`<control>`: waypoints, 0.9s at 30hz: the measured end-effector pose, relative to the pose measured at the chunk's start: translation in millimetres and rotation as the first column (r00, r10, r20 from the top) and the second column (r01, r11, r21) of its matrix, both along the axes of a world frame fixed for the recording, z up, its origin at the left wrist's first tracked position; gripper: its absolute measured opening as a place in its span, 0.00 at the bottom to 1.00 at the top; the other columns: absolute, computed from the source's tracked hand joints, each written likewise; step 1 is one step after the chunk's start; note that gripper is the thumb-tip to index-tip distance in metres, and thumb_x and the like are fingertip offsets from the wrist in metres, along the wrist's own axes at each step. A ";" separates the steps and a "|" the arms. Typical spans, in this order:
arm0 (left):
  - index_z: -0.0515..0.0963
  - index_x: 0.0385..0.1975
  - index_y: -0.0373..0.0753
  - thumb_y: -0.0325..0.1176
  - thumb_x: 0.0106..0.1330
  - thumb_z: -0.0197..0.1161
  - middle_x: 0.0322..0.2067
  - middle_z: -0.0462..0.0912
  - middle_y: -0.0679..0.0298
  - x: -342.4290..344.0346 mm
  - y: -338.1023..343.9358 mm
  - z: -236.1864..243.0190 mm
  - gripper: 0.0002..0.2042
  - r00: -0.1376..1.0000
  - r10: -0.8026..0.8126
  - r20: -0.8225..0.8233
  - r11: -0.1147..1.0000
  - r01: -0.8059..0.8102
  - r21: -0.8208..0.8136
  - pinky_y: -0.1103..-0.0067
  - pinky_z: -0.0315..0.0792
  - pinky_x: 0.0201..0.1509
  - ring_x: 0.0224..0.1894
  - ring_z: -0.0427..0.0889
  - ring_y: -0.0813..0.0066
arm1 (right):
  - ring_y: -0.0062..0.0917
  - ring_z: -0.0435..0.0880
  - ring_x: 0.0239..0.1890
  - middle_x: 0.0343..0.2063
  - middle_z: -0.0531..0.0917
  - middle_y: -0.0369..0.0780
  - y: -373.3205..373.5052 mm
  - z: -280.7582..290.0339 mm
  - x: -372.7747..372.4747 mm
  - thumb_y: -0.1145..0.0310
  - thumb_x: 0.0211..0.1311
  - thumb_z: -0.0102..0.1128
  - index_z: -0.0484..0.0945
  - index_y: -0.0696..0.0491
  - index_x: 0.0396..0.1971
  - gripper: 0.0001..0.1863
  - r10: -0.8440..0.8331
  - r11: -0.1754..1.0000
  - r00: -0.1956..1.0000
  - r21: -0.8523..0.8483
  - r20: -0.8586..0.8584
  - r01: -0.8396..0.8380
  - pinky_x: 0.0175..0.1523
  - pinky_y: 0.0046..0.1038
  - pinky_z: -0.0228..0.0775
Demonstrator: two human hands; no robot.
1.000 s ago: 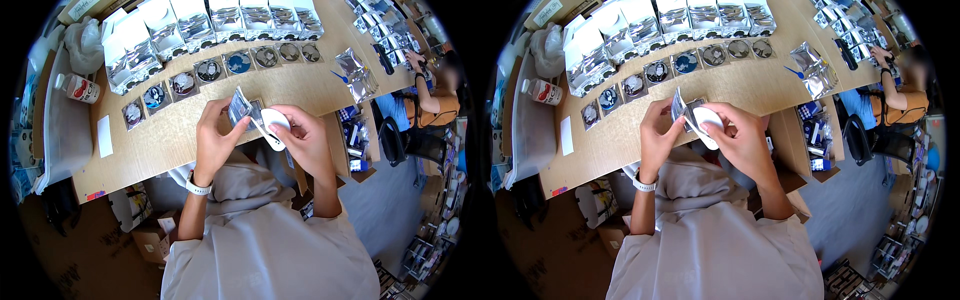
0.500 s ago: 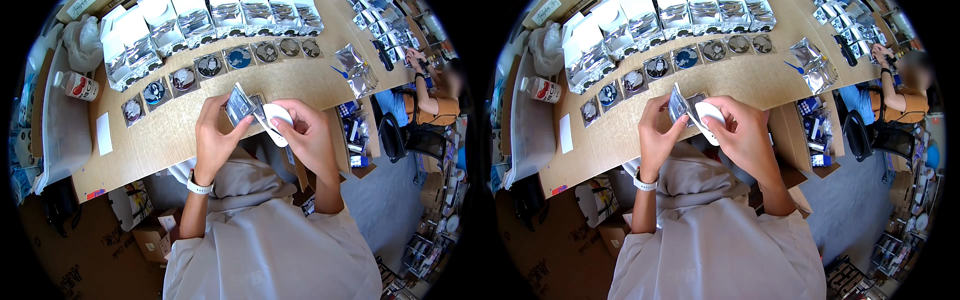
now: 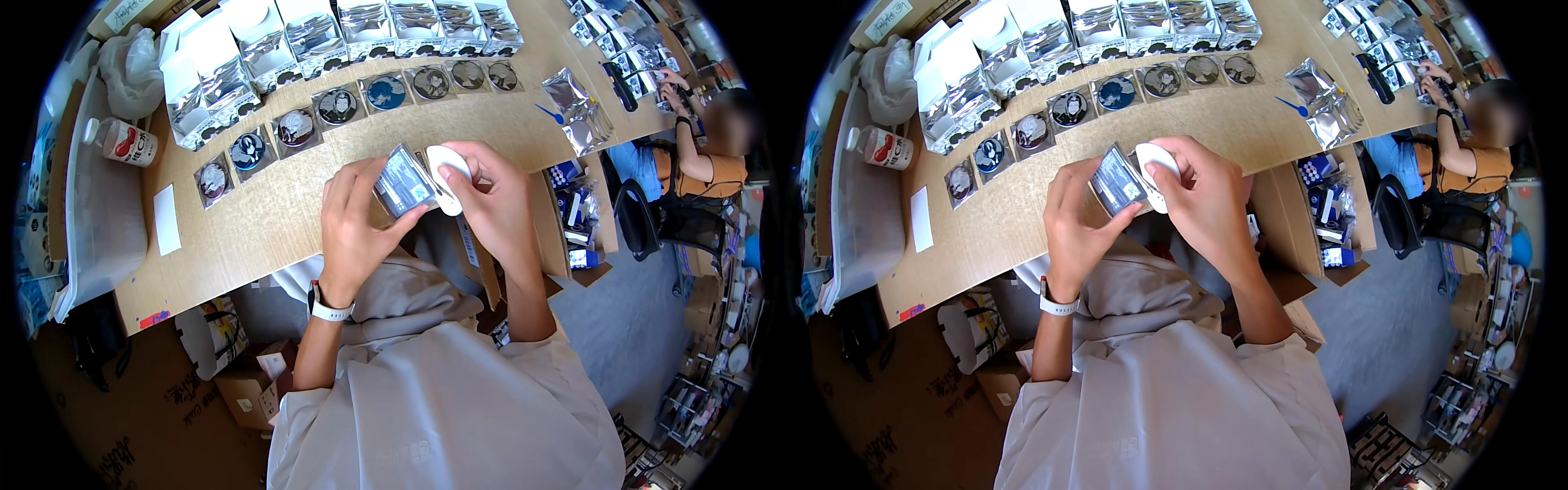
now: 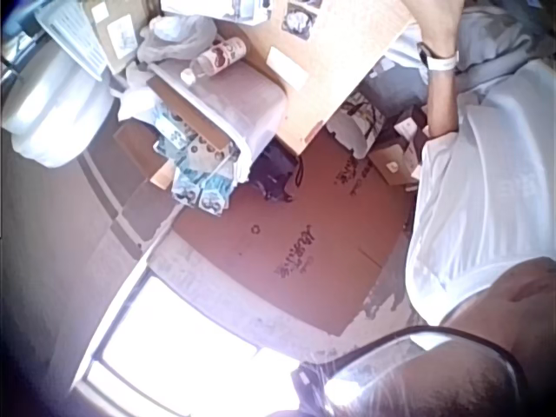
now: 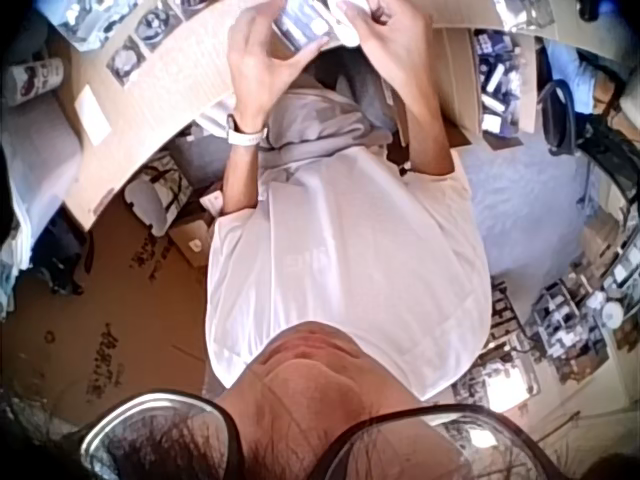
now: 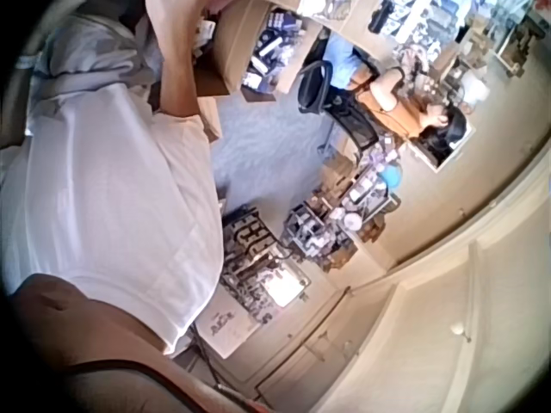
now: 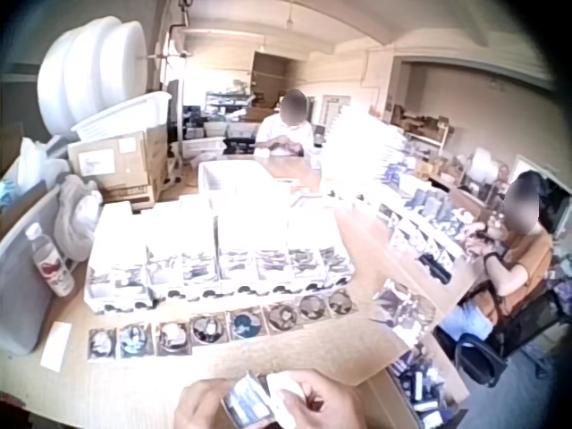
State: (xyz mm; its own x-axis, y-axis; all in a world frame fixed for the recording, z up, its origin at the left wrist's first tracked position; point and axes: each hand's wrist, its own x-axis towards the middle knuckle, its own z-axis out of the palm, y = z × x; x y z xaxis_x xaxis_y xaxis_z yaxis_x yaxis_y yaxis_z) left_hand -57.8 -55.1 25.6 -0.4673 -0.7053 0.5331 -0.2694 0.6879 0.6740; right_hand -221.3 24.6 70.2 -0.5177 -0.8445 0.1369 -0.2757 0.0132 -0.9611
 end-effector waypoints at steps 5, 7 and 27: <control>0.79 0.55 0.36 0.38 0.45 0.83 0.48 0.82 0.57 -3.6 11.9 0.6 0.34 0.990 -0.101 0.095 0.986 0.112 -0.124 0.65 0.72 0.54 0.50 0.80 0.54 | 0.11 0.79 0.26 0.24 0.85 0.36 -20.6 -16.0 -9.9 0.75 0.67 0.66 0.84 0.59 0.44 0.08 -0.112 0.991 0.993 -0.080 -0.043 0.108 0.30 0.19 0.70; 0.79 0.56 0.37 0.37 0.43 0.83 0.50 0.82 0.55 -3.3 18.6 -0.9 0.35 0.984 -0.148 0.102 0.985 0.156 -0.078 0.65 0.73 0.55 0.51 0.80 0.52 | 0.11 0.78 0.25 0.24 0.84 0.35 -31.8 -18.9 -21.2 0.75 0.67 0.66 0.83 0.59 0.46 0.09 -0.157 0.974 0.988 -0.166 0.004 0.155 0.29 0.19 0.70; 0.77 0.60 0.32 0.40 0.52 0.78 0.55 0.76 0.57 34.9 2.1 -21.6 0.34 0.716 -0.397 -0.575 0.489 0.695 0.527 0.70 0.67 0.67 0.57 0.75 0.65 | 0.29 0.83 0.40 0.44 0.85 0.38 0.3 36.3 -19.8 0.77 0.53 0.73 0.87 0.55 0.32 0.06 0.439 0.797 0.710 -0.127 -0.551 -0.591 0.42 0.30 0.77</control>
